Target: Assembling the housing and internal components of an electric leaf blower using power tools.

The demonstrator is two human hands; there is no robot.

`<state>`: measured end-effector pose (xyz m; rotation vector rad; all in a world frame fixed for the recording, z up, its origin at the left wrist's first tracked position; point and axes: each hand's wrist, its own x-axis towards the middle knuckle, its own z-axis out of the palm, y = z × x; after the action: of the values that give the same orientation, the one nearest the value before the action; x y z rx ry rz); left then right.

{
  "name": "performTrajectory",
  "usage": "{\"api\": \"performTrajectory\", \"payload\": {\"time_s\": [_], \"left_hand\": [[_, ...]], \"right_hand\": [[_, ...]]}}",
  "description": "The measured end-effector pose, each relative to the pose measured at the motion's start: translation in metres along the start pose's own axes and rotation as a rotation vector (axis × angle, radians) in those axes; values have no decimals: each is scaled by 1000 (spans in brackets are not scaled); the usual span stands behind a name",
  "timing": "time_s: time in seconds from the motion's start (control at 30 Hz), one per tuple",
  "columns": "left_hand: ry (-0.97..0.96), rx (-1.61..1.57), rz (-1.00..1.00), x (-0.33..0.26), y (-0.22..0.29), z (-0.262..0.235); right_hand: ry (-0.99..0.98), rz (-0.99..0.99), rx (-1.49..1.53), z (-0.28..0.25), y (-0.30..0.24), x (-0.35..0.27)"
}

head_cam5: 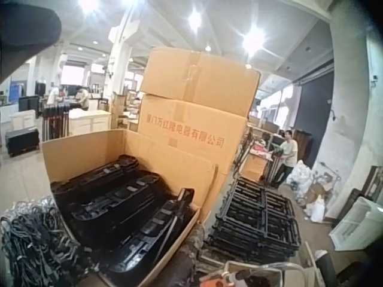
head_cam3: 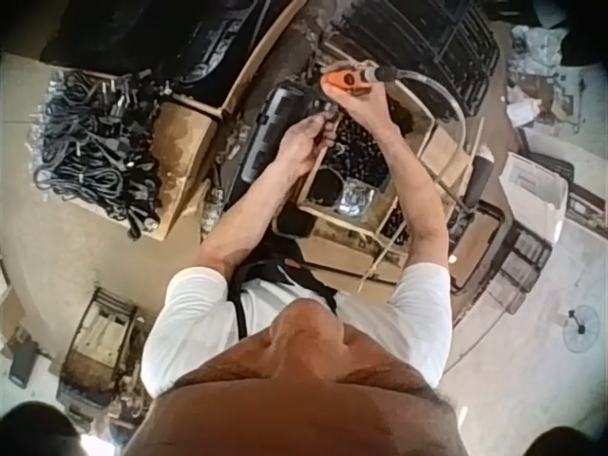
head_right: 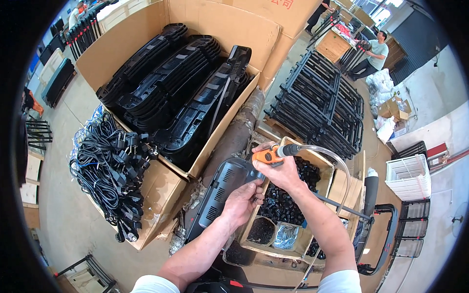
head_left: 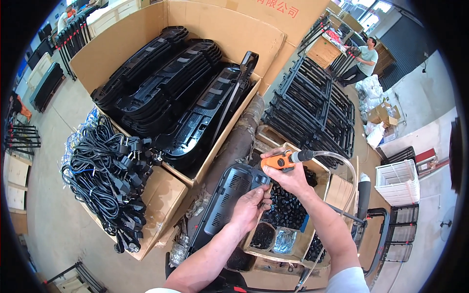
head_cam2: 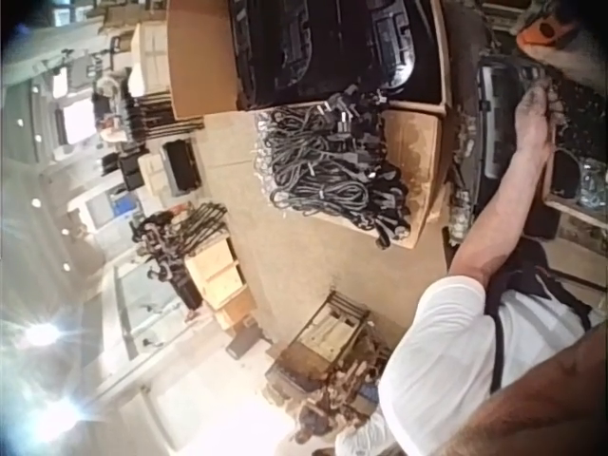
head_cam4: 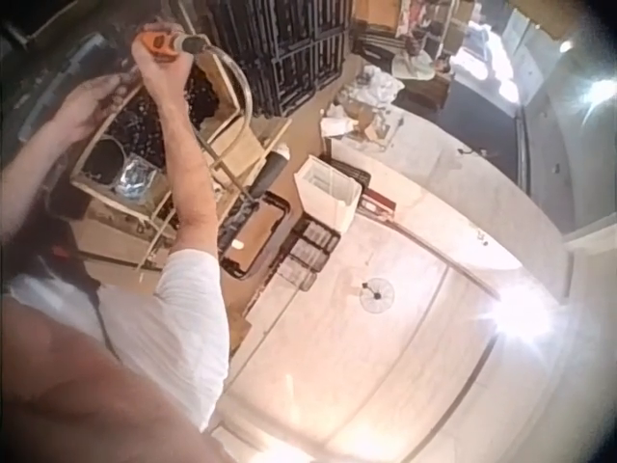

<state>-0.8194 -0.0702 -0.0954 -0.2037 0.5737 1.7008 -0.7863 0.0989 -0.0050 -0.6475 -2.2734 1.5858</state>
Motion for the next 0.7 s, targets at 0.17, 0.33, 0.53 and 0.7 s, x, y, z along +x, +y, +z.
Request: {"api": "performTrajectory", "payload": {"time_s": [0.17, 0.33, 0.53, 0.7], "left_hand": [[123, -43, -20, -11, 9, 12], [78, -18, -38, -16, 12, -2], [118, -28, -9, -22, 16, 3], [193, -81, 24, -24, 24, -3]], "right_hand": [[37, -31, 86, 1, 1, -1], [23, -45, 13, 1, 1, 1], [8, -26, 36, 5, 3, 0], [71, -3, 118, 11, -31, -20]]}}
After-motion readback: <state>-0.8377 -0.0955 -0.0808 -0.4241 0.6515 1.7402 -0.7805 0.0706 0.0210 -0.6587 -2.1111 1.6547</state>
